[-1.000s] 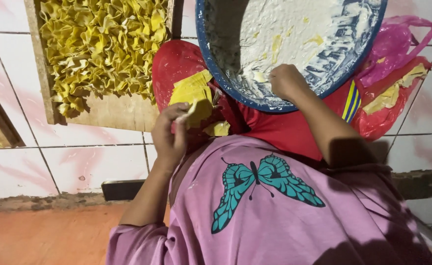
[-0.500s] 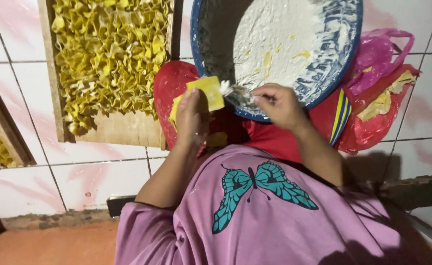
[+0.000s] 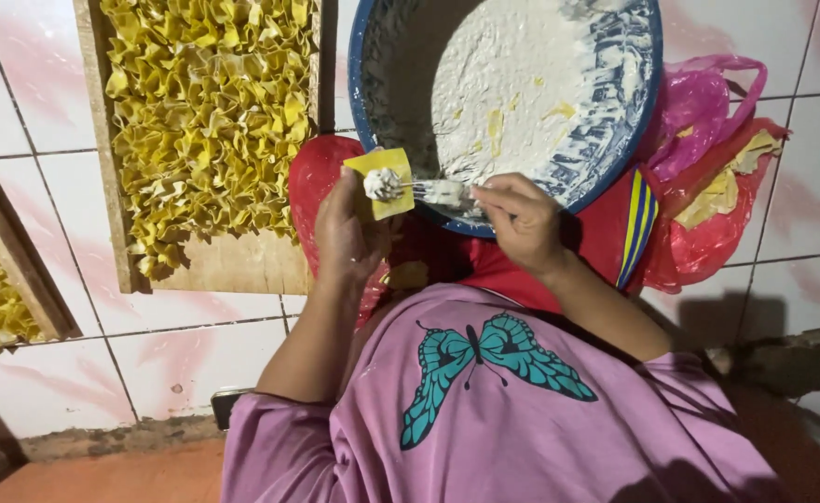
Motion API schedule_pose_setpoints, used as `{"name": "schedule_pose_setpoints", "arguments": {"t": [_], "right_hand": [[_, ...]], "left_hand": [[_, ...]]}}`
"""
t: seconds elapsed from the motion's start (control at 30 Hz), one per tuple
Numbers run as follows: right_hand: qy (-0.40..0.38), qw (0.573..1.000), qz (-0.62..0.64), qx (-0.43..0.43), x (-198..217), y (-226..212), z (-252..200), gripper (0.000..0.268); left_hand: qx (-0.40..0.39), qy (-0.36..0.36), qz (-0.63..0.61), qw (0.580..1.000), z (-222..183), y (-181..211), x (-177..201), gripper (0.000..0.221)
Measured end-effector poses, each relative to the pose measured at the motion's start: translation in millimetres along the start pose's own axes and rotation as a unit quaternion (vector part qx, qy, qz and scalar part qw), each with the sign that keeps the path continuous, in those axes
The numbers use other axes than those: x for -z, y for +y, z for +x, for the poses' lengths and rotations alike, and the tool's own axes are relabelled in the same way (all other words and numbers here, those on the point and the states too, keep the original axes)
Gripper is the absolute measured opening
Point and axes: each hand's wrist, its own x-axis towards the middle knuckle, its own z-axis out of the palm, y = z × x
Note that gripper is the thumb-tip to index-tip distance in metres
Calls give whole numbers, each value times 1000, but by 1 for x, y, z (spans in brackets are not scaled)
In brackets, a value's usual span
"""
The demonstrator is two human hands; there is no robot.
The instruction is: A person is manually filling small yellow dough wrappers with a white mixture using a small spoon and folding them into shapes.
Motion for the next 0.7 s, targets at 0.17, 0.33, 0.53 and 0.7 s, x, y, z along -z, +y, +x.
{"name": "schedule_pose_setpoints", "arguments": {"t": [0.17, 0.33, 0.53, 0.7], "right_hand": [[-48, 993, -16, 109, 21, -27, 43, 18], [-112, 975, -33, 189, 30, -27, 69, 17], [-115, 990, 31, 81, 40, -29, 71, 19], [-44, 997, 48, 35, -5, -23, 35, 16]], "left_hand": [[34, -116, 284, 951, 12, 2, 24, 41], [80, -175, 347, 918, 9, 12, 32, 47], [82, -108, 219, 966, 15, 4, 41, 36], [39, -65, 86, 993, 5, -14, 16, 44]]}}
